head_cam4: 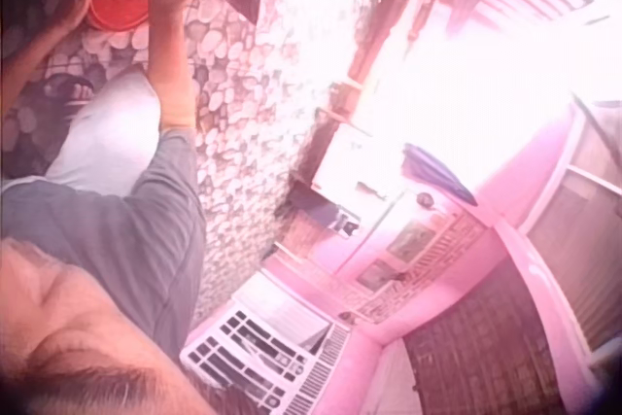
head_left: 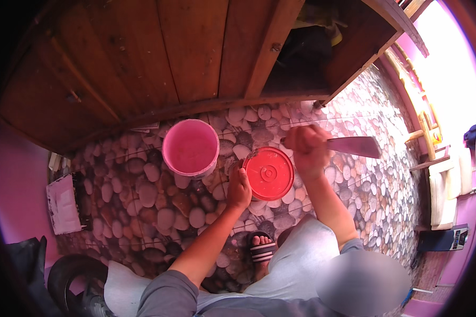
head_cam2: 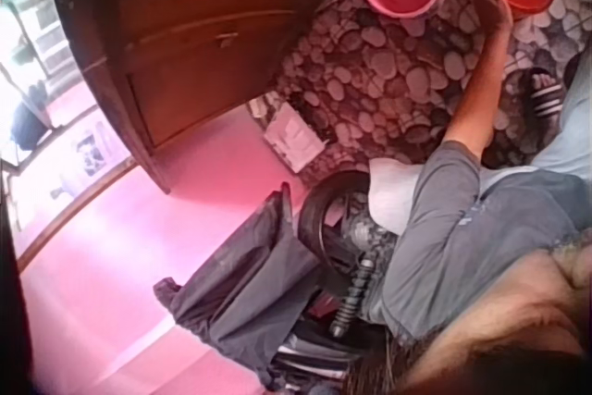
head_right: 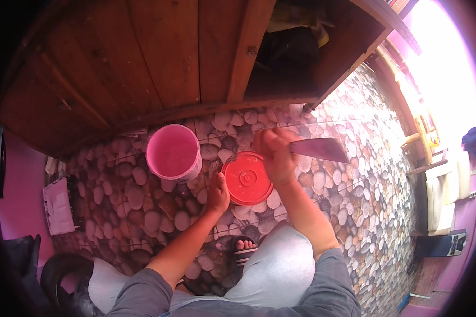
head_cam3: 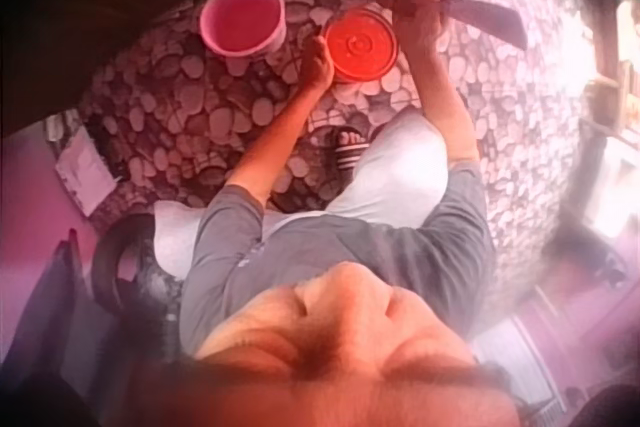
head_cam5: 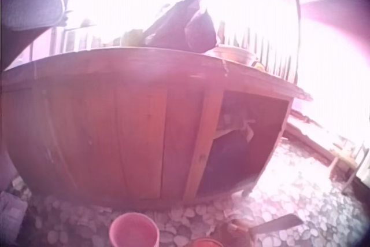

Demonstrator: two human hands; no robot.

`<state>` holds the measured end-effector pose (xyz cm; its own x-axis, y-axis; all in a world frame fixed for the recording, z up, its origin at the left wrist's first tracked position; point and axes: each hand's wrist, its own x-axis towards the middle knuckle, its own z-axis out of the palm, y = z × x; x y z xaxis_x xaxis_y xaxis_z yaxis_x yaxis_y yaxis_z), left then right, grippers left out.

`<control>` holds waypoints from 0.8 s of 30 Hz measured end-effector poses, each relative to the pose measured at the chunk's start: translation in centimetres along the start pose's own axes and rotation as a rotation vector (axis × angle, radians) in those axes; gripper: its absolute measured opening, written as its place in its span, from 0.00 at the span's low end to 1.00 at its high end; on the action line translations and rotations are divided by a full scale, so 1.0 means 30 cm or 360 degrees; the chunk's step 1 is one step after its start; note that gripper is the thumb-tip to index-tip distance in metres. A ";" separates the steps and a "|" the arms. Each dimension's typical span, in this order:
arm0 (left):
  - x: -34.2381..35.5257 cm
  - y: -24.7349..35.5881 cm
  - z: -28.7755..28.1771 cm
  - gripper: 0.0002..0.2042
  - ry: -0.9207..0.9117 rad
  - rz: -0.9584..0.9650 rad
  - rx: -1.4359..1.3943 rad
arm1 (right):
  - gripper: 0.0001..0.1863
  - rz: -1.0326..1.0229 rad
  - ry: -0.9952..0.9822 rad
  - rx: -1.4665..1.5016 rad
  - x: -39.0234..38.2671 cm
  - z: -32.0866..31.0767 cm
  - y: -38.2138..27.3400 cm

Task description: The person mixes liquid from a black bag and a small green bag into a pink bucket, adds more liquid, and then uses a scraper to stir the mixture inside the bucket.

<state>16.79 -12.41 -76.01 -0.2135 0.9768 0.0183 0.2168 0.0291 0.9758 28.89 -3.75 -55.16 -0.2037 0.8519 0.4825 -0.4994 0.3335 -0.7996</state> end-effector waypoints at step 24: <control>0.023 0.005 -0.009 0.23 0.0060 0.0080 0.0042 | 0.11 0.0450 0.0099 0.0104 -0.053 -0.002 0.221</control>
<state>16.41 -11.79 -75.79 -0.2371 0.9685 0.0757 0.2532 -0.0137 0.9673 25.96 -2.86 -61.25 -0.2912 0.9311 0.2195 -0.4840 0.0545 -0.8733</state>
